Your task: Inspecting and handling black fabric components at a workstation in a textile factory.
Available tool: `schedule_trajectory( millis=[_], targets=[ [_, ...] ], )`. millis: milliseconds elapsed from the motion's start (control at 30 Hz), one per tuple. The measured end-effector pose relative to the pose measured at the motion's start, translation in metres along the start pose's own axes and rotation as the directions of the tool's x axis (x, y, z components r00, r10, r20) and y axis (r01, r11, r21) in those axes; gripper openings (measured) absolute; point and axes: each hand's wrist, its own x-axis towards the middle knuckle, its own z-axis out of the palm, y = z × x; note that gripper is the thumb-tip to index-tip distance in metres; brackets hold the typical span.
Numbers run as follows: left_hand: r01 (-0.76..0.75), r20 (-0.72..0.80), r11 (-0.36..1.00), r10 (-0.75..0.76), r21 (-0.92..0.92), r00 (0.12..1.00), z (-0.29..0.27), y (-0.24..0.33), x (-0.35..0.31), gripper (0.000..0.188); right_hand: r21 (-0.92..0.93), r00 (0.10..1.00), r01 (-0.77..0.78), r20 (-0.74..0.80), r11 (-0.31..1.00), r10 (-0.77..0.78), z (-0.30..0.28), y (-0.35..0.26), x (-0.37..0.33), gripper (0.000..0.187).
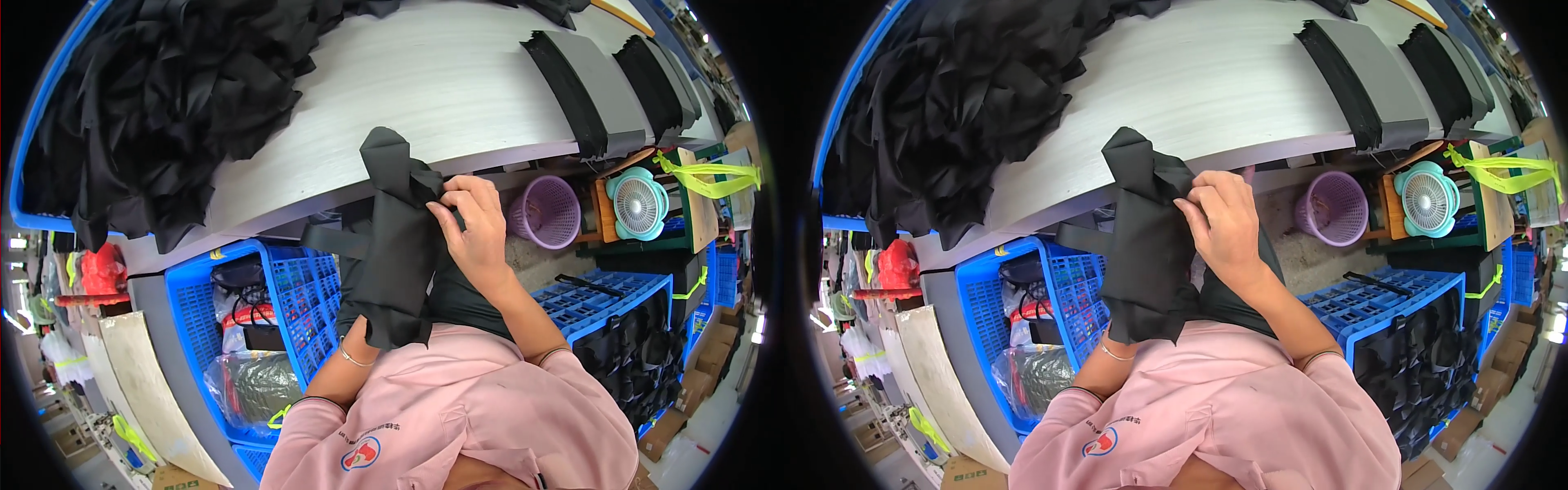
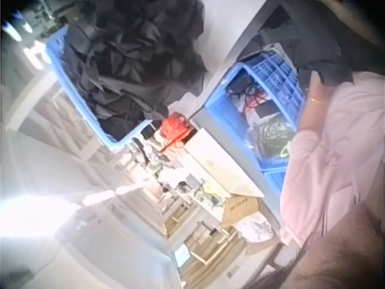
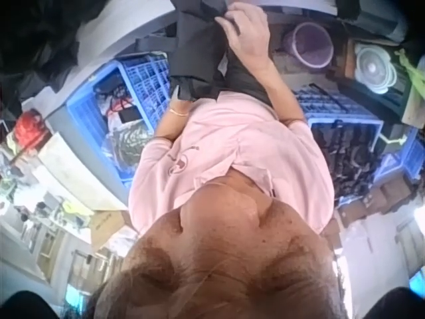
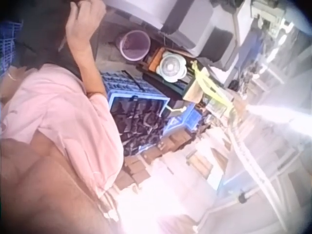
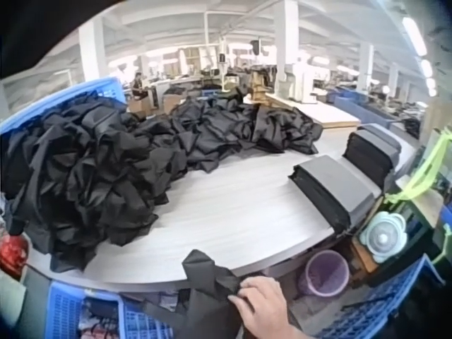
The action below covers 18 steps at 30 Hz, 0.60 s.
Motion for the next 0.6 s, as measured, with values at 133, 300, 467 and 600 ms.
schedule_trajectory(
  millis=[133,300,467,600],
  targets=[
    [-0.044,-0.093,0.999,0.041,-0.031,0.995,-0.018,0.023,0.0,0.047,0.593,0.947,-0.238,0.317,0.769,0.049,-0.031,0.017,0.011,0.012],
    [-0.067,-0.137,0.997,0.06,-0.043,0.989,-0.033,0.034,0.003,0.047,0.521,0.899,-0.385,0.399,0.762,0.181,-0.035,0.034,0.009,0.002],
    [-0.058,-0.124,0.998,0.053,-0.037,0.991,-0.028,0.024,-0.003,0.046,0.501,0.771,-0.634,0.467,0.589,0.433,-0.021,0.027,0.001,0.004],
    [-0.059,-0.147,0.998,0.055,-0.029,0.988,-0.034,0.03,-0.007,0.046,0.609,0.854,-0.46,0.503,0.646,0.135,-0.029,0.029,0.006,0.015]
  ],
)
